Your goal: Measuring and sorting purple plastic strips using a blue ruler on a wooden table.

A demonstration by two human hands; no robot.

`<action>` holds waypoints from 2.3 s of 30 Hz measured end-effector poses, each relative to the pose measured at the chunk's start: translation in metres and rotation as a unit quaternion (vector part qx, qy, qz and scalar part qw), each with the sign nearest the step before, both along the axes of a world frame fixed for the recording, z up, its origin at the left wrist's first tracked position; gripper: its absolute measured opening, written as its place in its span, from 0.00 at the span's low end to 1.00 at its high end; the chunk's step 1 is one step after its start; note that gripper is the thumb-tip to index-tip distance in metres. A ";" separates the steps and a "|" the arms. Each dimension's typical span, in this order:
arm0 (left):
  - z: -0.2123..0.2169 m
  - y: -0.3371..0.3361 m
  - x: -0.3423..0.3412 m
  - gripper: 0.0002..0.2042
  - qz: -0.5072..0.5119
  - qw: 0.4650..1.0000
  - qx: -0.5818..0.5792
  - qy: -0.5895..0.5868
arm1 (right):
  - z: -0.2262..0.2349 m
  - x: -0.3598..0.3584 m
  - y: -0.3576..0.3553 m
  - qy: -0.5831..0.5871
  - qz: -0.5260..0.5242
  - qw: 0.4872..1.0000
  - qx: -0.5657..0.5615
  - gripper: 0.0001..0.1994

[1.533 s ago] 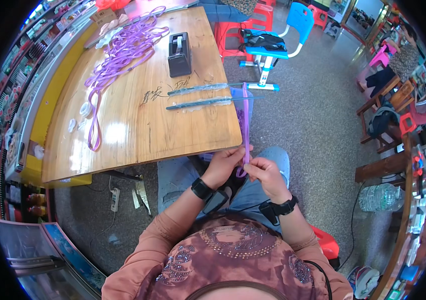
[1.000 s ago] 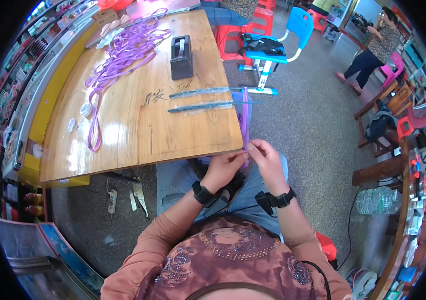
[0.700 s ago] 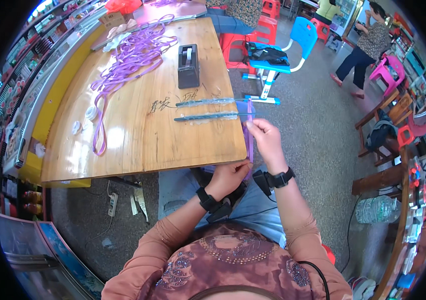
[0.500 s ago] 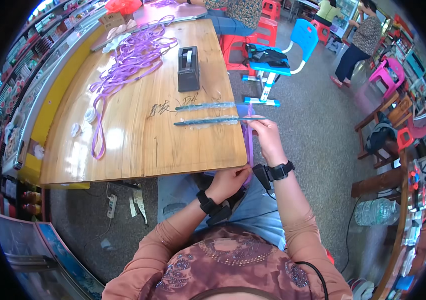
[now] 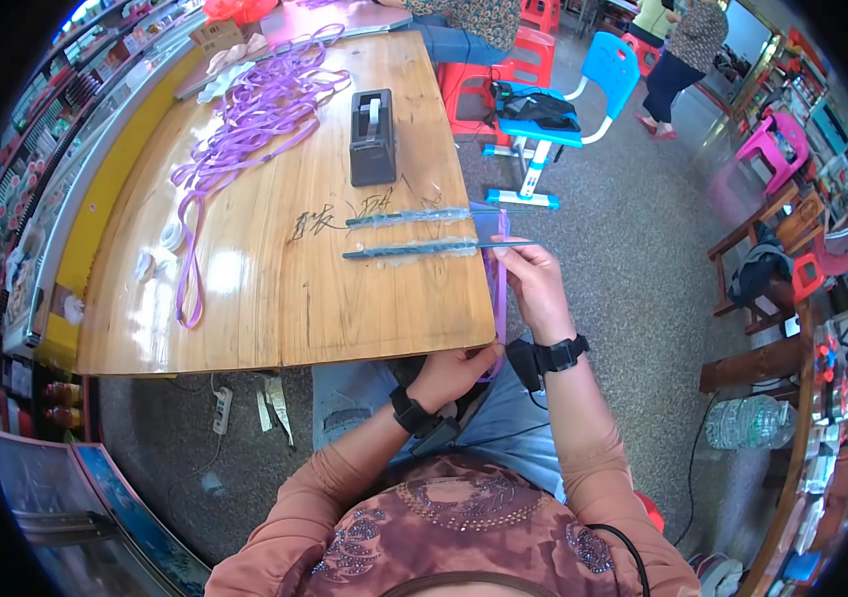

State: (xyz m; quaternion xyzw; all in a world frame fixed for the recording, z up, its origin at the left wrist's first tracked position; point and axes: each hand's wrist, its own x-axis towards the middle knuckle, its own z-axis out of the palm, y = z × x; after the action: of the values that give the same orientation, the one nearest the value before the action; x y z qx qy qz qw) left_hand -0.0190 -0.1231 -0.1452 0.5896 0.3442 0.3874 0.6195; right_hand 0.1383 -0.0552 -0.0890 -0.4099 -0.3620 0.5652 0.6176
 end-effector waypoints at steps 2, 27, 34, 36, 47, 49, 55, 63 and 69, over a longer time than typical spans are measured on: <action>0.000 0.000 0.000 0.06 0.001 1.000 -0.003 -0.004 | 0.000 -0.002 -0.003 -0.021 -0.010 1.000 0.003 0.09; 0.003 -0.001 0.000 0.04 0.008 1.000 0.000 0.018 | 0.012 -0.002 0.004 -0.025 -0.020 0.999 -0.025 0.07; 0.003 -0.001 0.002 0.08 0.041 0.999 0.029 -0.011 | 0.001 0.003 -0.012 -0.094 -0.021 0.995 -0.008 0.08; 0.005 -0.001 0.002 0.06 0.029 0.999 -0.020 -0.012 | 0.003 0.002 -0.012 -0.103 -0.027 0.994 -0.010 0.08; 0.050 -0.038 -0.026 0.04 -0.215 0.963 0.132 0.096 | 0.010 0.004 -0.013 -0.112 -0.055 0.992 -0.005 0.06; 0.047 -0.047 -0.026 0.05 -0.202 0.948 0.233 0.079 | 0.009 0.004 -0.013 -0.130 -0.057 0.990 -0.007 0.06; 0.064 -0.058 -0.028 0.09 -0.214 0.926 0.301 0.080 | 0.016 -0.003 -0.017 -0.108 -0.063 0.992 -0.008 0.06; 0.081 -0.062 -0.031 0.09 -0.178 0.886 0.421 0.079 | 0.019 -0.004 -0.019 -0.123 -0.067 0.990 0.012 0.06; 0.099 -0.069 -0.032 0.09 -0.144 0.870 0.460 0.108 | 0.021 -0.006 -0.023 -0.104 -0.075 0.992 0.011 0.12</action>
State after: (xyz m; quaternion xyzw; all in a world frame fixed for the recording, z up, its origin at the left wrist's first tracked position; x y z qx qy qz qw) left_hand -0.0513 -0.1918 -0.0467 0.8890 0.1034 0.3421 0.2864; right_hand 0.1325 -0.0782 -0.0683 -0.4857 -0.3992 0.4675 0.6214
